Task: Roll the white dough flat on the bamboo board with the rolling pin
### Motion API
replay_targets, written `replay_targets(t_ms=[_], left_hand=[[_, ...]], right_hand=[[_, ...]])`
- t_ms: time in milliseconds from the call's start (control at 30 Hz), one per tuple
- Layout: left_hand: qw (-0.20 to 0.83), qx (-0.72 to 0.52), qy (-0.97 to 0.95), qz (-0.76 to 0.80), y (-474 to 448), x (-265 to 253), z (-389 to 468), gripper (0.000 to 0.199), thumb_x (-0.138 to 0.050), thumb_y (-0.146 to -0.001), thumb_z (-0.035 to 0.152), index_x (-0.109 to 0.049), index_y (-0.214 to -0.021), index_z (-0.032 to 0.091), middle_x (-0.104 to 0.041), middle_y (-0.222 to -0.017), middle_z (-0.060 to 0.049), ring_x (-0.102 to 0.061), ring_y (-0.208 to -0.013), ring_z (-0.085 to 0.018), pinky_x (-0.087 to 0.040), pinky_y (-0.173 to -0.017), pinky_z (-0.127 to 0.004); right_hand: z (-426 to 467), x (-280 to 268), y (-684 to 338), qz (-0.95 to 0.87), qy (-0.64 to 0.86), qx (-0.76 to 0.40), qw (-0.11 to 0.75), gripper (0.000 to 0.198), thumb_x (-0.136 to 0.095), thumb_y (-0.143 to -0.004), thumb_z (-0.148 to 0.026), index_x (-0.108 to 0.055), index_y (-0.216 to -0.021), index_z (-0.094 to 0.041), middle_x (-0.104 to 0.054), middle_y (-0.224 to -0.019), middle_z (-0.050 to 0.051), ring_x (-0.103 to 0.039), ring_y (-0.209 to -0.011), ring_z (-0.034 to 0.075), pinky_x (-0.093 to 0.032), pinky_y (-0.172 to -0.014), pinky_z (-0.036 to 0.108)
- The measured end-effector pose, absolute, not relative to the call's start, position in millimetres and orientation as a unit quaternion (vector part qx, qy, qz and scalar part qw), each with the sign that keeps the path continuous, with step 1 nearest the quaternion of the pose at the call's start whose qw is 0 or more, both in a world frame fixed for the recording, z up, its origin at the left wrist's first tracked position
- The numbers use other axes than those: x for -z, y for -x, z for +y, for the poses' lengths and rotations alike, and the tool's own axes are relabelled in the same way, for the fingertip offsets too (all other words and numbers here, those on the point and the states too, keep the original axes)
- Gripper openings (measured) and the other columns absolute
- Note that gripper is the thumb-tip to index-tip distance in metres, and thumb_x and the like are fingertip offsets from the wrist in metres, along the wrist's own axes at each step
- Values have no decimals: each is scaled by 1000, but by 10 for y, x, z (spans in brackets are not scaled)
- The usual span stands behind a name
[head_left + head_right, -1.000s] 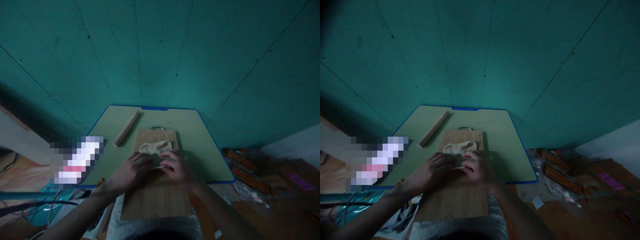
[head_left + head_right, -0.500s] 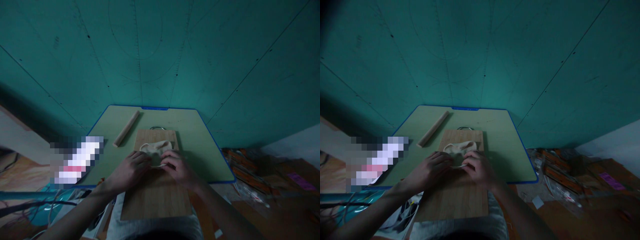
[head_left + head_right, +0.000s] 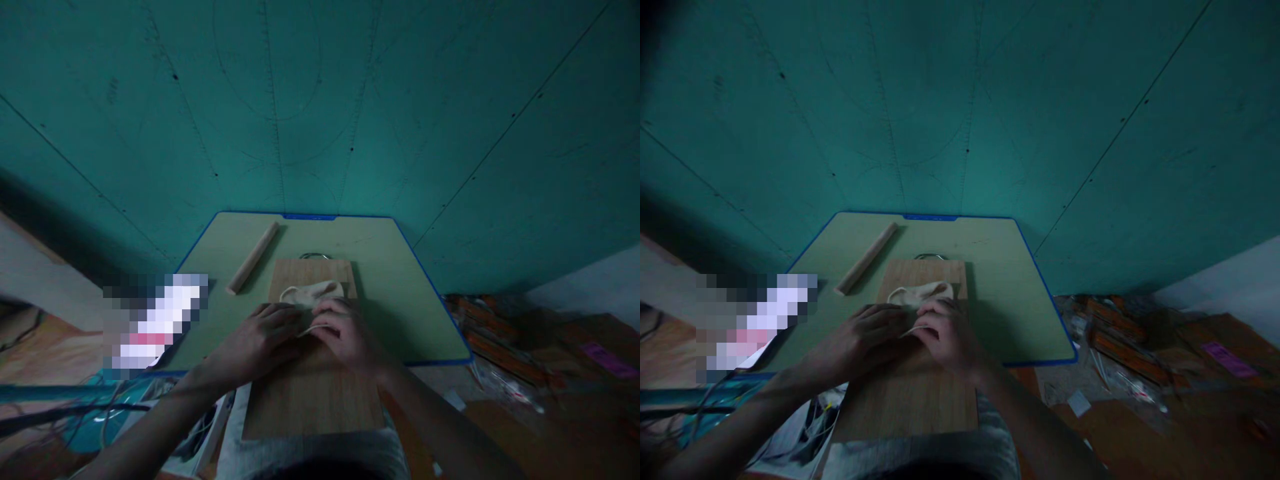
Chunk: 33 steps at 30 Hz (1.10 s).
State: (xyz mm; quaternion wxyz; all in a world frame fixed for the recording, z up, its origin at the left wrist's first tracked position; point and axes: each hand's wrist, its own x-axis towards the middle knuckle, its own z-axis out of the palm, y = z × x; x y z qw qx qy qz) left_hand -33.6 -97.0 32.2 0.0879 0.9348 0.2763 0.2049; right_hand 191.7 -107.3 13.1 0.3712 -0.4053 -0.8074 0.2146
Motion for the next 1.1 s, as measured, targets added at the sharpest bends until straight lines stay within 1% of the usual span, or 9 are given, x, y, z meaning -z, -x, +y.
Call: replay_targets(t_ms=[133,267,433,533,633,733,833,1000,1100], left_hand=[[59,-201,-935,285,327,-281,-980,23,-54,-97,21,-68,-115,21,-68,-115,-10,-63,-105,-24,-55,-83,-40],[32,-206,-941,266,333,-283,-969,22,-49,-99,21,-68,-108,17,-70,-109,-10,-64,-98,-23,-55,-79,-40],[-1,-212,-943,255,433,-322,-918,23,-52,-99,26,-66,-115,20,-69,-116,-10,-63,-108,-25,-55,-82,-40],[-14,-202,-950,237,450,-314,-871,22,-52,-98,26,-66,-114,21,-68,-118,-10,-62,-110,-26,-55,-84,-41],[-28,-210,-951,227,412,-281,-833,20,-52,-98,25,-67,-110,19,-69,-113,-10,-64,-105,-25,-55,-81,-39],[-45,-213,-955,203,369,-267,-822,20,-48,-99,19,-67,-105,16,-70,-103,-10,-65,-96,-22,-54,-78,-37],[-40,-215,-956,195,382,-292,-826,20,-46,-99,16,-66,-99,15,-70,-96,-9,-64,-92,-20,-53,-77,-35],[-37,-216,-945,242,504,-316,-811,20,-52,-98,28,-65,-111,19,-68,-111,-10,-62,-102,-23,-53,-80,-37],[-32,-206,-948,239,513,-294,-787,19,-52,-98,28,-65,-111,22,-67,-113,-7,-61,-100,-21,-53,-79,-36]], right_hand=[[-1075,-147,-1935,-787,407,-261,383,10,-65,-89,-17,-71,-82,-21,-67,-98,4,-62,-97,17,-49,-87,32],[-1075,-140,-1937,-766,411,-296,395,9,-65,-88,-17,-71,-83,-21,-67,-99,4,-63,-95,17,-50,-85,31],[-1073,-119,-1936,-755,414,-314,400,8,-67,-87,-16,-71,-83,-20,-67,-98,4,-63,-94,17,-50,-86,31],[-1068,-110,-1943,-746,418,-323,404,7,-66,-87,-16,-71,-84,-20,-67,-98,5,-63,-95,17,-50,-87,32],[-1066,-112,-1954,-741,418,-332,407,7,-66,-88,-17,-72,-85,-20,-67,-99,5,-64,-95,17,-51,-87,33],[-1066,-122,-1962,-740,416,-335,409,8,-65,-89,-18,-72,-85,-20,-68,-99,5,-64,-94,17,-51,-87,33],[-1063,-120,-1963,-741,417,-329,411,8,-65,-89,-17,-71,-85,-21,-68,-98,5,-64,-95,17,-51,-87,33],[-1053,-90,-1961,-741,409,-331,418,7,-66,-88,-16,-71,-86,-21,-68,-96,4,-64,-92,16,-51,-83,31],[-1051,-98,-1964,-742,409,-335,411,7,-66,-88,-16,-71,-86,-20,-68,-97,4,-64,-92,17,-51,-83,31]])
